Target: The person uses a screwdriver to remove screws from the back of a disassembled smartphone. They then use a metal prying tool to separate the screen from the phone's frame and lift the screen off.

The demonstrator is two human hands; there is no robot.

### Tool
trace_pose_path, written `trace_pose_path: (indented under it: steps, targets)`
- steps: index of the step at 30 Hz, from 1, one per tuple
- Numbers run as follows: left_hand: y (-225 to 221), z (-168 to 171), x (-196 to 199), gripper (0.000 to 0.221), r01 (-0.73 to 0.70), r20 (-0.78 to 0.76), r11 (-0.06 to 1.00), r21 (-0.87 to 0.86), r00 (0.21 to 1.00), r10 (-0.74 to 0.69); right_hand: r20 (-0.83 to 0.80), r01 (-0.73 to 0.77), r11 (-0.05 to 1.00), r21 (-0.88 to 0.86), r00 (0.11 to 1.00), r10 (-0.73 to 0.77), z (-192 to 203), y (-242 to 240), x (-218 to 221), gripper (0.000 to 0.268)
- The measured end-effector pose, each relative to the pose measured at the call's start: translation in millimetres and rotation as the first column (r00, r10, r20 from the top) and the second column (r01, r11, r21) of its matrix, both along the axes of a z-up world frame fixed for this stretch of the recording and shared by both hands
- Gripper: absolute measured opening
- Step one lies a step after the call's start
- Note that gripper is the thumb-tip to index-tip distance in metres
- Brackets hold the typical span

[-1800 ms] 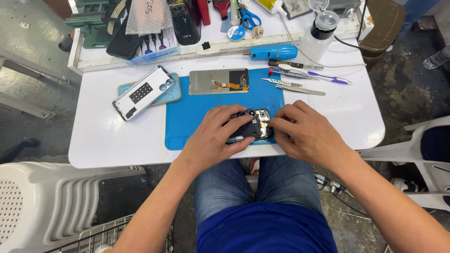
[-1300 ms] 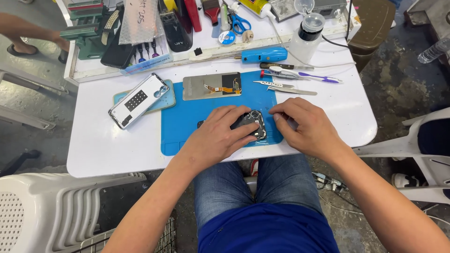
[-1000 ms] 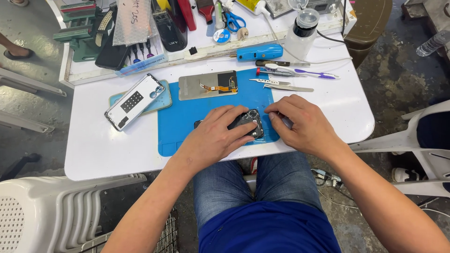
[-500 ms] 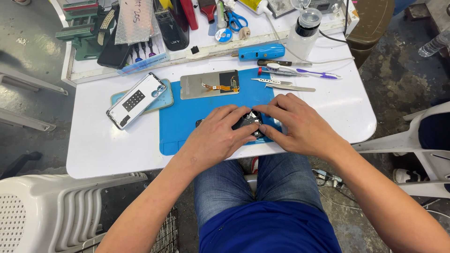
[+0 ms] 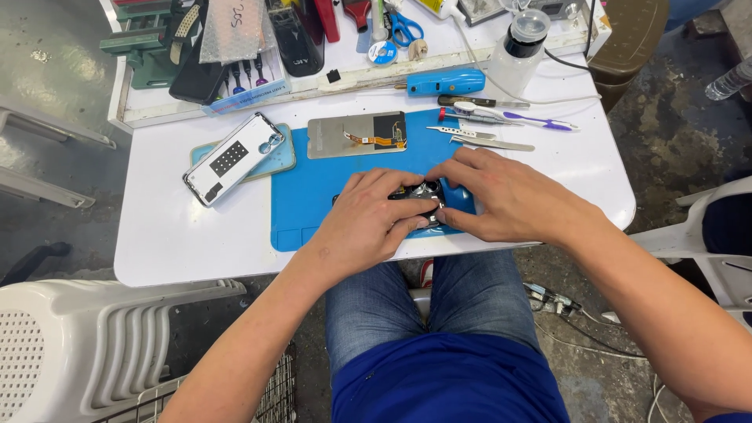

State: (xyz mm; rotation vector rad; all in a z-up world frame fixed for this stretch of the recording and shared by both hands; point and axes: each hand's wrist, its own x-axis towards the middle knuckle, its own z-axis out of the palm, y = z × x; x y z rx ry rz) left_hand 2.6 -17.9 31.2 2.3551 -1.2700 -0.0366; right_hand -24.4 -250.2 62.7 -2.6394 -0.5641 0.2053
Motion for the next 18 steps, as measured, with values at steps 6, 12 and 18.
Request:
trace_pose_path:
  steps: [6,12,18]
  targets:
    - [-4,0,3,0.034,-0.026,-0.053,0.999,0.031,0.998,0.027,-0.031,-0.029,0.994,-0.107,0.999,0.026,-4,-1,4,0.042]
    - [-7,3,4,0.031,0.002,-0.046,0.995,0.102,0.999,0.003,-0.049,-0.041,0.995,-0.093,0.998,0.037,2,2,4,0.039]
    - [3,8,5,0.035,0.011,-0.052,0.999,0.051,0.999,-0.008,-0.024,-0.035,0.998,-0.057,0.999,0.034,-2,-2,1,0.041]
